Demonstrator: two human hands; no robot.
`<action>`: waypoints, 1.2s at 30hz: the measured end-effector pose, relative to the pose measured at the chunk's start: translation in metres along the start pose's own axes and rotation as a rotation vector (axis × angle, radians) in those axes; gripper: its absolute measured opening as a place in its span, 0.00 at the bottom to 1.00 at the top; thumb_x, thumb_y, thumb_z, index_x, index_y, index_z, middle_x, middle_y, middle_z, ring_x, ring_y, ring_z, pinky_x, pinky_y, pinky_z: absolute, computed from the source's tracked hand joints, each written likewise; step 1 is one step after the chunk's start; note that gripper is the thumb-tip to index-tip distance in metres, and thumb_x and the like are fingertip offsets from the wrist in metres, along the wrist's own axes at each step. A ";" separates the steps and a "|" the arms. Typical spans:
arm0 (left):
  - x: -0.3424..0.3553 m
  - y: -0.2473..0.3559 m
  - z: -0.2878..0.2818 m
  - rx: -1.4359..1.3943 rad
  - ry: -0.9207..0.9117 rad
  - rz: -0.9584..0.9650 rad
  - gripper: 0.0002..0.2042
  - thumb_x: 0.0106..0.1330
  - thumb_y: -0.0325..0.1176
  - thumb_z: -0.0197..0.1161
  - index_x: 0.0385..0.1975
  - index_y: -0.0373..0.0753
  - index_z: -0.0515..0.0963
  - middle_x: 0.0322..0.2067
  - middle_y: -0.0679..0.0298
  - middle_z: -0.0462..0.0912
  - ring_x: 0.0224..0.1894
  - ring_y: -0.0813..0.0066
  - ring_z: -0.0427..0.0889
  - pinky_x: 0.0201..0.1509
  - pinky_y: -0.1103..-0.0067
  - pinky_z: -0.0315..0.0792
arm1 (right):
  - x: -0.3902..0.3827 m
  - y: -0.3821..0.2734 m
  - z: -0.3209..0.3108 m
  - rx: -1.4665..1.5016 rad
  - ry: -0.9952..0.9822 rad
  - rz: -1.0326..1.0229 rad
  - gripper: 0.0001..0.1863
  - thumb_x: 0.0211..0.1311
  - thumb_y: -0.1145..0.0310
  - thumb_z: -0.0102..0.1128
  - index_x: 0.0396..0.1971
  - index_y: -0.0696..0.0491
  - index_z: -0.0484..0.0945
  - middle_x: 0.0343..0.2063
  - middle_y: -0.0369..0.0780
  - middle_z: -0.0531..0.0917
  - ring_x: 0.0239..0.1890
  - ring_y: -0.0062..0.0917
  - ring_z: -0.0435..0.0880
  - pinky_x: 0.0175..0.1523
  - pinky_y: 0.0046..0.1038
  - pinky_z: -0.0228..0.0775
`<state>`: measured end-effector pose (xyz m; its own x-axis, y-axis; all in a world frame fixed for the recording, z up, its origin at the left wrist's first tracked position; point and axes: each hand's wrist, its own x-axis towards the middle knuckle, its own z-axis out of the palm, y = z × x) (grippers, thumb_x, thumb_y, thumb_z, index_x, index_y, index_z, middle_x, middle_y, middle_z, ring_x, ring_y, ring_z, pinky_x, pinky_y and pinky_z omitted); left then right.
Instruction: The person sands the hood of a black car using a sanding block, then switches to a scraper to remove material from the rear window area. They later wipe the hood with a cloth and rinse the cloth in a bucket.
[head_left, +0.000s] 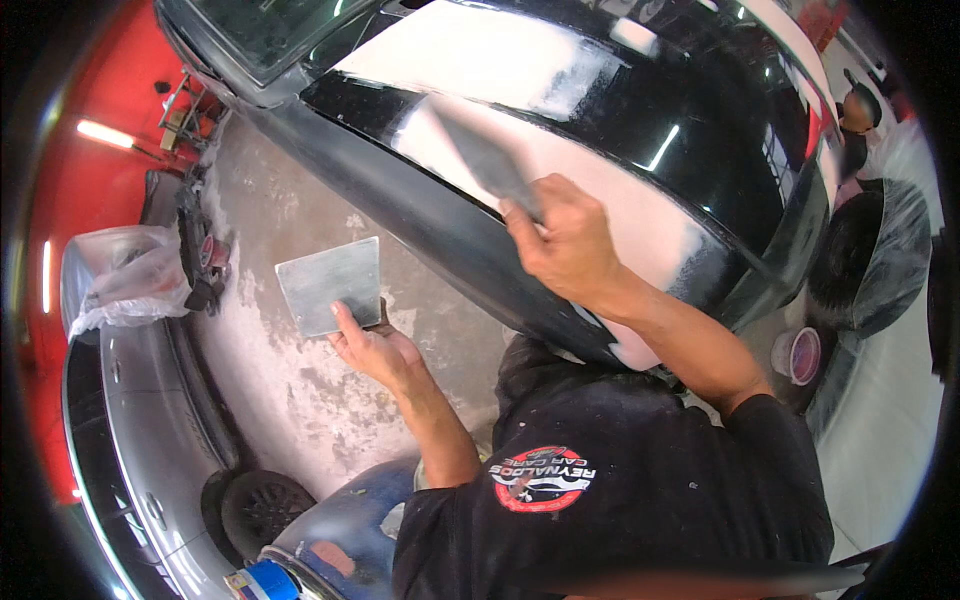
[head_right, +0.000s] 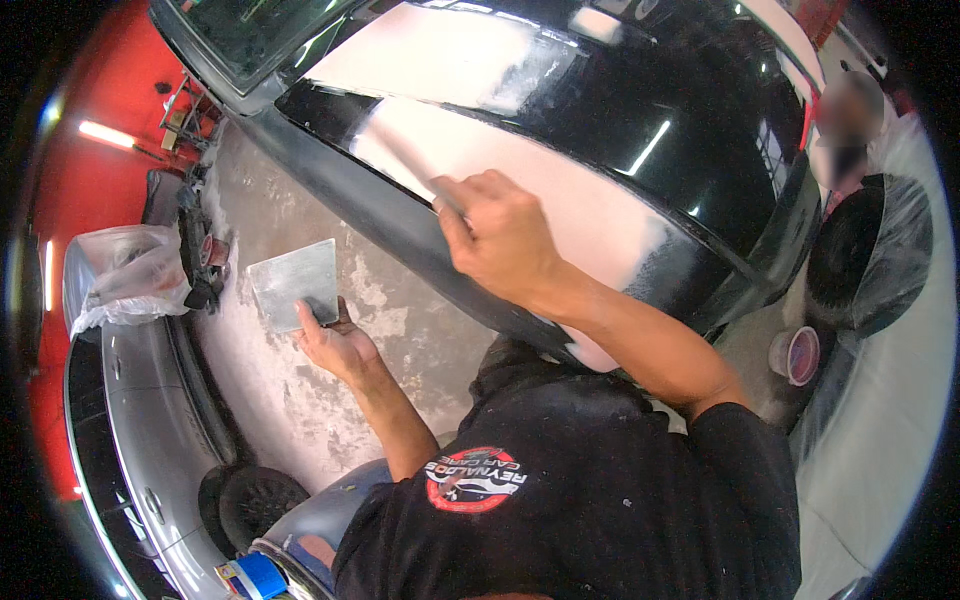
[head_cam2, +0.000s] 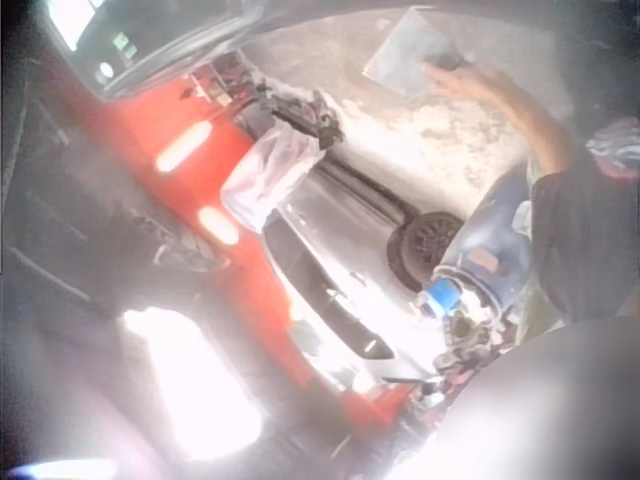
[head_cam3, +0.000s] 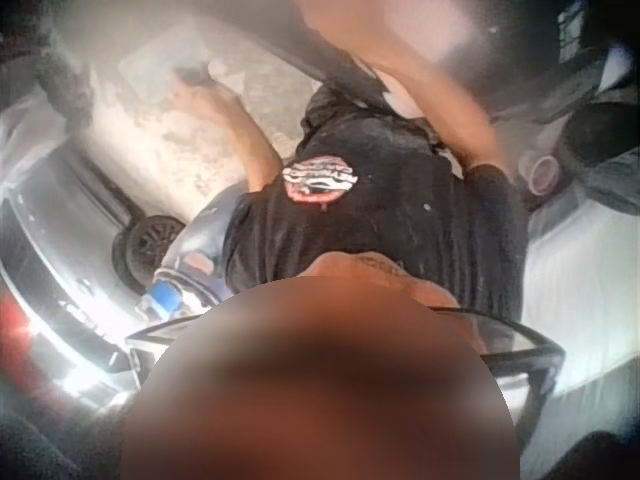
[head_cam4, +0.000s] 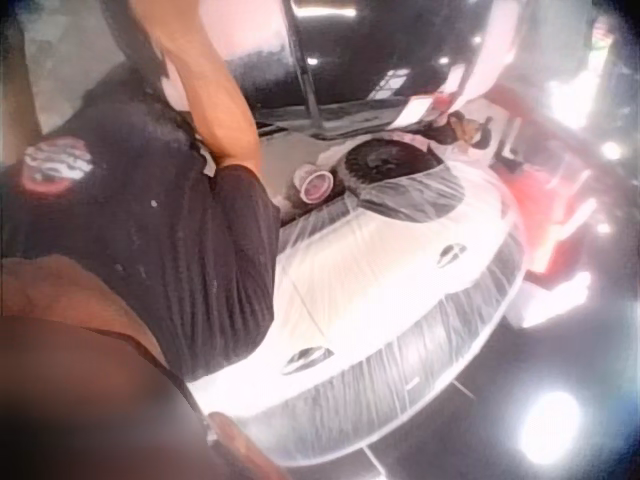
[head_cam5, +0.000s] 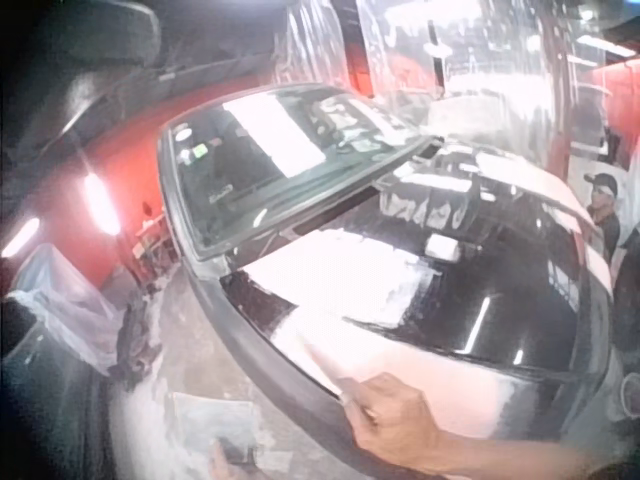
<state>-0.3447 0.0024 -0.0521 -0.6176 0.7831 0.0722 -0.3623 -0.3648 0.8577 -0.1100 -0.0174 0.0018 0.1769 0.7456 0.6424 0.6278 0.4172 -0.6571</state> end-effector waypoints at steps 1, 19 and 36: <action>0.000 0.002 -0.002 -0.033 -0.009 0.013 0.15 0.68 0.34 0.61 0.49 0.37 0.67 0.50 0.58 0.73 0.48 0.67 0.75 0.46 0.68 0.74 | 0.000 -0.001 -0.007 0.088 0.055 0.115 0.05 0.55 0.75 0.61 0.31 0.60 0.81 0.20 0.42 0.79 0.23 0.35 0.78 0.30 0.34 0.71; 0.033 -0.002 0.104 -0.142 -0.389 0.134 0.21 0.73 0.40 0.51 0.54 0.26 0.69 0.52 0.51 0.75 0.53 0.62 0.76 0.61 0.68 0.70 | -0.108 0.025 -0.126 0.073 -0.193 0.039 0.12 0.47 0.74 0.68 0.32 0.53 0.74 0.46 0.41 0.81 0.52 0.33 0.77 0.50 0.33 0.73; 0.097 -0.054 0.193 0.043 -0.401 0.220 0.35 0.76 0.51 0.41 0.66 0.20 0.53 0.69 0.49 0.57 0.69 0.63 0.59 0.73 0.76 0.50 | -0.047 0.014 -0.055 -0.328 -0.471 -0.269 0.22 0.53 0.71 0.59 0.51 0.54 0.78 0.47 0.38 0.77 0.49 0.31 0.72 0.52 0.33 0.62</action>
<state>-0.2504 0.1950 0.0065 -0.3549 0.8254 0.4391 -0.2185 -0.5299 0.8194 -0.0678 -0.0745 -0.0160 -0.3246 0.8168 0.4769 0.8171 0.4962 -0.2936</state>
